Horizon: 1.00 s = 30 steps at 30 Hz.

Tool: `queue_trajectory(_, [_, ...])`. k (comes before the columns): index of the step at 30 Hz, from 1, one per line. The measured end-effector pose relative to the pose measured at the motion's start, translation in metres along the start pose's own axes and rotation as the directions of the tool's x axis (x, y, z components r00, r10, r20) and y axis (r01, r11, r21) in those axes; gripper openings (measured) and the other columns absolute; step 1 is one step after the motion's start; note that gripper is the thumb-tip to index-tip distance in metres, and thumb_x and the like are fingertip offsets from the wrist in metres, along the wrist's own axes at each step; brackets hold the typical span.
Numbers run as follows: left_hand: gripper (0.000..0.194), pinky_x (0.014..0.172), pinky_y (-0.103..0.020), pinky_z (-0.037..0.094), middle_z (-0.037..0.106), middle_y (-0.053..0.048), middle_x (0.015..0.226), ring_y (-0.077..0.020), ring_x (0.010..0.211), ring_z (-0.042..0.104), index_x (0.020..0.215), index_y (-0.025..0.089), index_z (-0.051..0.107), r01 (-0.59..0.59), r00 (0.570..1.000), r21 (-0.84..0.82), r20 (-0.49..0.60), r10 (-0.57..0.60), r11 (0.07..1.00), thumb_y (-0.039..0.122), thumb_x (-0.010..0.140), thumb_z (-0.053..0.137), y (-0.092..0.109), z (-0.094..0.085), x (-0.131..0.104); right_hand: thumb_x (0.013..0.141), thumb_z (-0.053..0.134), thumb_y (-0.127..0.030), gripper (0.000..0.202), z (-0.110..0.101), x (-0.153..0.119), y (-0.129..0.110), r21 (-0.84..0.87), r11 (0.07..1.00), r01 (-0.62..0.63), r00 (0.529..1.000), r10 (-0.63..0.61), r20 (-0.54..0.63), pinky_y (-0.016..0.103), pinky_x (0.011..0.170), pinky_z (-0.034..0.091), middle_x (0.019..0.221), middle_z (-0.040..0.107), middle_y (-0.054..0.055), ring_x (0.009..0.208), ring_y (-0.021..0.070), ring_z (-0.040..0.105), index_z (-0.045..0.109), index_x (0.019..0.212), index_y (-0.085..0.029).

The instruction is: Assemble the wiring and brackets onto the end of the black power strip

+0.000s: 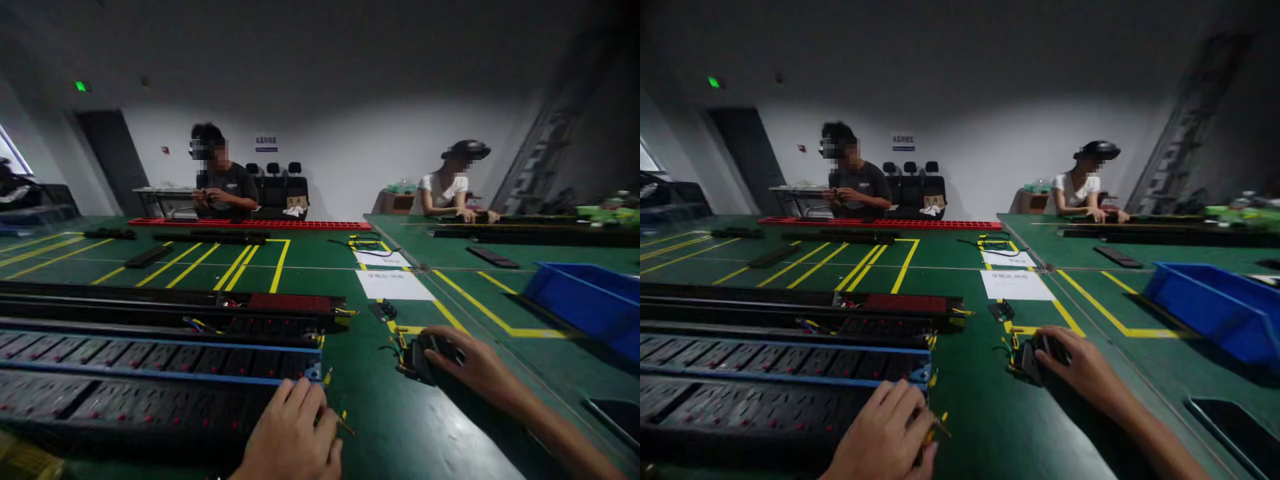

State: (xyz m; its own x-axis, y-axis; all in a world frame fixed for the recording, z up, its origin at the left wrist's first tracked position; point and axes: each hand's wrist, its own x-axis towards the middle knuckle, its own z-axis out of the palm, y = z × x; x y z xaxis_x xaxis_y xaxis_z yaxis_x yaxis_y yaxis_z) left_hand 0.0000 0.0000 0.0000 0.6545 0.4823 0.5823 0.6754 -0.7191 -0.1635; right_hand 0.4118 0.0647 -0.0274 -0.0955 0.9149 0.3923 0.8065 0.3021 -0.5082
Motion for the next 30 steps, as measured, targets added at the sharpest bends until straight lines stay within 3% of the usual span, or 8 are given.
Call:
queue_trajectory(6, [0.01,0.085,-0.039,0.05,0.075,-0.004,0.095,-0.0248,0.09,0.064,0.092,0.023,0.073,0.046,0.997,-0.072,0.058,-0.042,0.996,0.032,0.088,0.07,0.002,-0.005,0.0,0.093,0.065,-0.054,0.043,0.0,-0.005,-0.009,-0.083,0.996,0.031,0.999,-0.033,-0.028,0.059,0.105,0.058,0.135,0.075,0.015,0.121,0.0395,0.072,0.077,0.125,-0.029])
queue_trajectory(11, [0.01,0.086,-0.042,0.05,0.075,-0.005,0.096,-0.0261,0.091,0.064,0.093,0.023,0.074,0.064,0.995,-0.102,0.08,-0.056,0.993,0.029,0.088,0.068,0.002,-0.009,0.001,0.092,0.071,-0.054,0.059,-0.01,-0.007,-0.032,-0.213,0.967,0.139,0.988,-0.121,0.096,0.069,0.114,0.046,0.145,0.07,0.014,0.14,0.0431,0.059,0.066,0.147,-0.034])
queue_trajectory(18, [0.011,0.087,-0.043,0.048,0.075,-0.004,0.097,-0.0273,0.092,0.064,0.096,0.024,0.074,0.068,0.995,-0.111,0.075,-0.06,0.992,0.026,0.09,0.064,0.002,-0.01,0.0,0.093,0.072,-0.044,0.05,-0.016,-0.008,-0.05,-0.206,0.96,0.188,0.974,-0.155,0.166,0.068,0.114,0.043,0.136,0.074,0.013,0.131,0.0389,0.064,0.068,0.142,-0.033])
queue_trajectory(24, [0.015,0.089,-0.044,0.045,0.072,-0.005,0.098,-0.0268,0.092,0.061,0.097,0.023,0.072,0.028,0.993,-0.12,0.114,-0.014,0.992,0.021,0.093,0.058,0.0,-0.014,0.004,0.082,0.081,-0.032,0.055,-0.012,-0.009,-0.065,-0.162,0.959,0.231,0.966,-0.206,0.157,0.068,0.113,0.042,0.126,0.077,0.011,0.122,0.0393,0.067,0.07,0.136,-0.034])
queue_trajectory(27, [0.017,0.087,-0.043,0.043,0.071,-0.005,0.098,-0.0262,0.091,0.059,0.1,0.023,0.072,0.02,0.994,-0.132,0.106,-0.006,0.991,0.02,0.094,0.056,-0.001,-0.016,0.006,0.079,0.081,-0.031,0.053,-0.011,-0.01,-0.068,-0.115,0.972,0.205,0.975,-0.192,0.115,0.065,0.109,0.045,0.12,0.078,0.01,0.115,0.0377,0.068,0.071,0.132,-0.034])
queue_trajectory(30, [0.016,0.088,-0.043,0.042,0.071,-0.005,0.098,-0.0269,0.092,0.059,0.1,0.024,0.072,0.017,0.994,-0.129,0.105,-0.003,0.991,0.021,0.095,0.057,-0.001,-0.017,0.007,0.082,0.079,-0.038,0.053,-0.011,-0.01,-0.068,0.037,0.993,0.115,0.992,-0.117,0.051,0.057,0.103,0.051,0.122,0.077,0.01,0.115,0.0352,0.069,0.07,0.134,-0.032])
